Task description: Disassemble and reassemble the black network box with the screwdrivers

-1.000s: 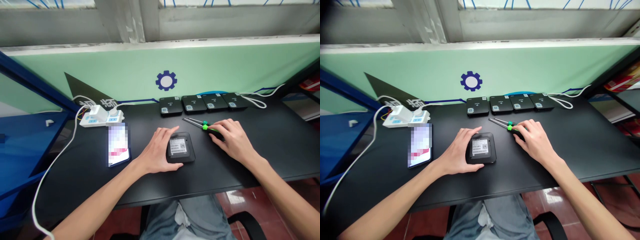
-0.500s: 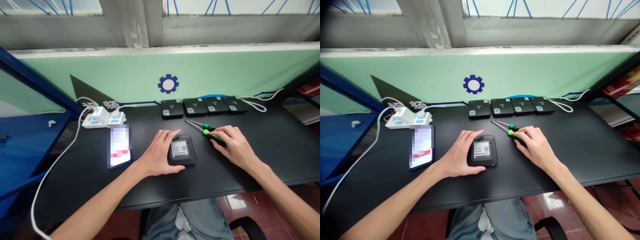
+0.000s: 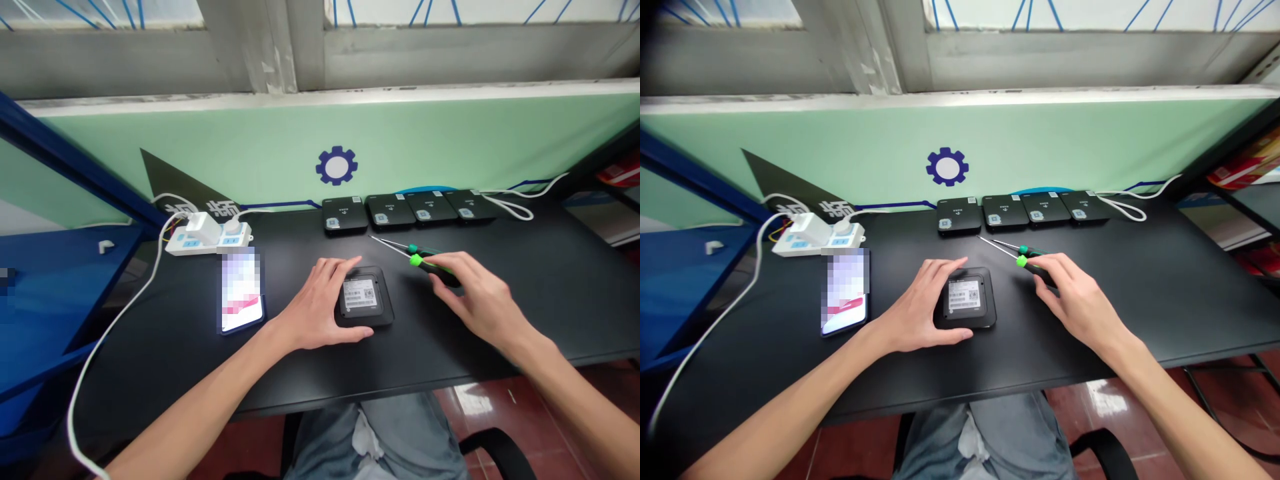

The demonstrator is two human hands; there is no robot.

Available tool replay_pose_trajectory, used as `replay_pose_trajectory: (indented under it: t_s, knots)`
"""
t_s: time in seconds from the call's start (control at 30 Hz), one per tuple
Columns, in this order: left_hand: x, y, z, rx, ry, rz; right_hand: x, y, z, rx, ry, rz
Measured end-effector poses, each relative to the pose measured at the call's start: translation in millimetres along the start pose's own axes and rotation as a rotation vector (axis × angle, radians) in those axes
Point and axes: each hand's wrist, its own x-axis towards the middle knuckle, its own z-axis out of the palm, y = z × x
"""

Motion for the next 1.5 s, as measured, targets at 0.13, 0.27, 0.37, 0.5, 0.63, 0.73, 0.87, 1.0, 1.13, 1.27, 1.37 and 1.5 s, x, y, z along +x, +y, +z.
replay_pose_trajectory:
  t_s: [0.13, 0.27, 0.37, 0.5, 0.63, 0.73, 0.87, 1.0, 1.13, 1.27, 1.37, 1.5]
  knots:
    - [0.0, 0.5, -0.2, -0.002, -0.002, -0.009, -3.4, -12.1, -23.7, 0.186, 0.14, 0.264]
    - [-0.1, 2.2, -1.5, -0.004, -0.01, -0.011, -6.2, -21.7, -38.2, 0.576, 0.266, 0.518]
    - [-0.4, 2.4, -2.2, -0.008, -0.013, -0.017, -3.8, -24.7, -44.1, 0.779, 0.31, 0.675]
    - [-0.4, 2.5, -3.0, -0.04, -0.007, -0.019, 4.5, -27.4, -49.0, 0.94, 0.368, 0.813]
    - [0.3, 3.3, -3.4, -0.049, -0.008, -0.021, 10.2, -32.2, -48.1, 0.974, 0.417, 0.849]
    - [0.5, 3.6, -3.3, -0.051, -0.002, -0.013, 12.2, -36.2, -46.0, 0.947, 0.409, 0.821]
    - [-0.2, 2.7, -2.5, -0.059, 0.007, 0.007, 20.9, -45.5, -45.9, 0.749, 0.43, 0.715]
    - [-0.9, 1.2, -1.3, -0.058, 0.0, 0.018, 36.4, -58.3, -45.2, 0.585, 0.425, 0.619]
    - [-1.0, 0.8, -0.8, -0.049, 0.0, 0.026, 47.4, -63.6, -42.0, 0.51, 0.386, 0.541]
    - [-1.2, 2.1, -1.4, -0.046, 0.011, 0.024, 51.6, -60.0, -41.0, 0.486, 0.313, 0.482]
    - [-1.4, 2.9, -1.5, -0.043, 0.012, 0.023, 52.8, -57.8, -41.8, 0.463, 0.268, 0.458]
    - [-1.8, 2.6, -1.1, -0.04, 0.01, 0.018, 56.7, -59.7, -43.6, 0.405, 0.193, 0.397]
